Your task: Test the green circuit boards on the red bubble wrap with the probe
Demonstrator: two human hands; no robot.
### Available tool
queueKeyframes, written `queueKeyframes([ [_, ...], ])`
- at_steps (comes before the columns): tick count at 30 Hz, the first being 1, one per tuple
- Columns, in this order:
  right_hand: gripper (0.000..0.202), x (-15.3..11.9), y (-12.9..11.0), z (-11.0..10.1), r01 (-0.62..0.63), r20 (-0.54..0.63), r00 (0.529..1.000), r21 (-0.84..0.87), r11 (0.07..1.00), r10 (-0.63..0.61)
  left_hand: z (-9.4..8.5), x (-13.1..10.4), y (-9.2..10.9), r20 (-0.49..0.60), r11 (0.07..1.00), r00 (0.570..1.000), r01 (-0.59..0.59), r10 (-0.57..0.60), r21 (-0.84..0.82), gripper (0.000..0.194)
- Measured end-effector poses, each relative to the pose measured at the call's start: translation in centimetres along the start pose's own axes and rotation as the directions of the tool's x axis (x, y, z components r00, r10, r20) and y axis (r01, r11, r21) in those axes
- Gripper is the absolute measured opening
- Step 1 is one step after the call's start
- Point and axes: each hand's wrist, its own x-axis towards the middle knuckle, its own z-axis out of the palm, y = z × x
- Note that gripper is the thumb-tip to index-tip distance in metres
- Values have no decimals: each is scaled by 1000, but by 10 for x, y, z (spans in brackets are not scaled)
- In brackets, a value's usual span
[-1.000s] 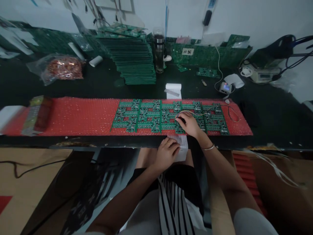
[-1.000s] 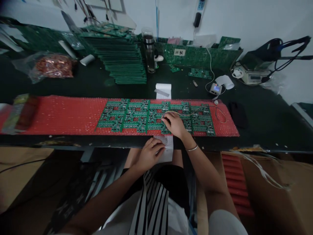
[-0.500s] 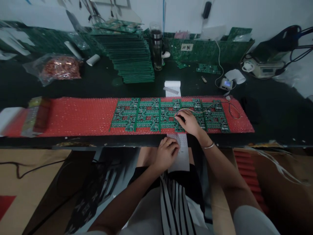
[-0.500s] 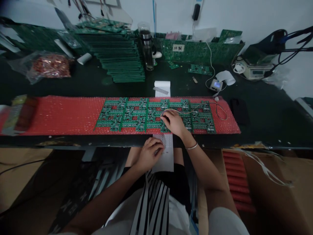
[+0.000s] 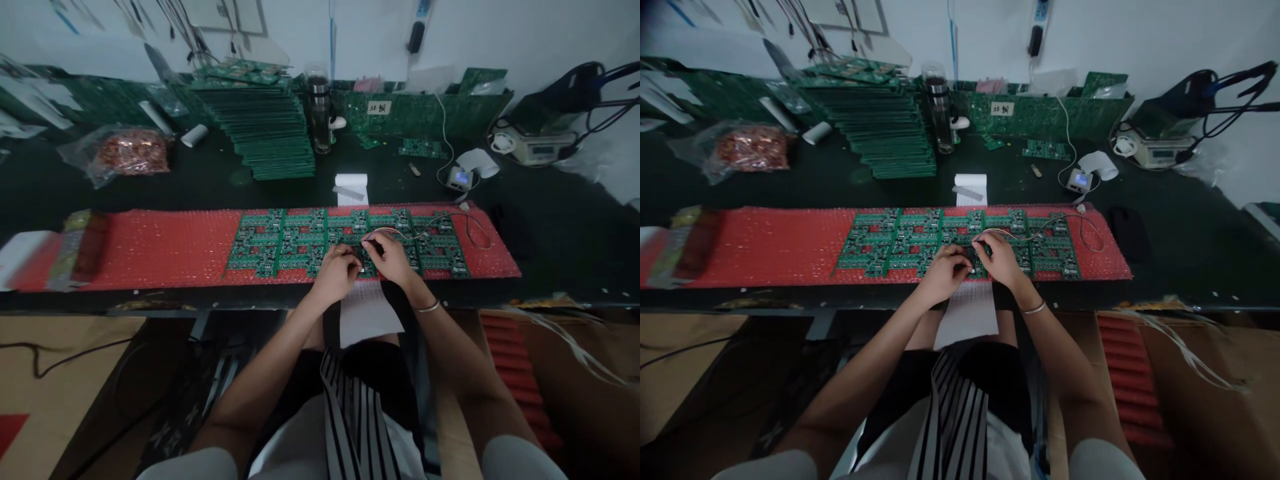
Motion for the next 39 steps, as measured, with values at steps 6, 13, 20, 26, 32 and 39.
queueKeyframes([
  [6,19,0,2,1,-15,3,1000,-12,1000,15,7,4,-3,-20,994,999,-29,31,110,11],
  [13,21,2,-4,-3,-65,19,998,19,998,65,10,-13,-4,-96,953,975,-171,200,252,14],
  [20,20,5,-6,-6,-139,14,990,71,988,139,14,-33,-13,-85,819,888,-375,451,434,19],
  [26,15,20,-17,2,-69,103,993,57,996,63,22,-33,-18,-106,810,879,-373,464,453,19],
  [32,14,30,-17,20,49,234,971,-14,999,-45,14,-38,-15,-42,893,934,-324,354,311,23],
  [39,17,32,-16,21,86,287,955,-28,996,-74,-5,-61,-7,-40,951,951,-303,306,63,26],
])
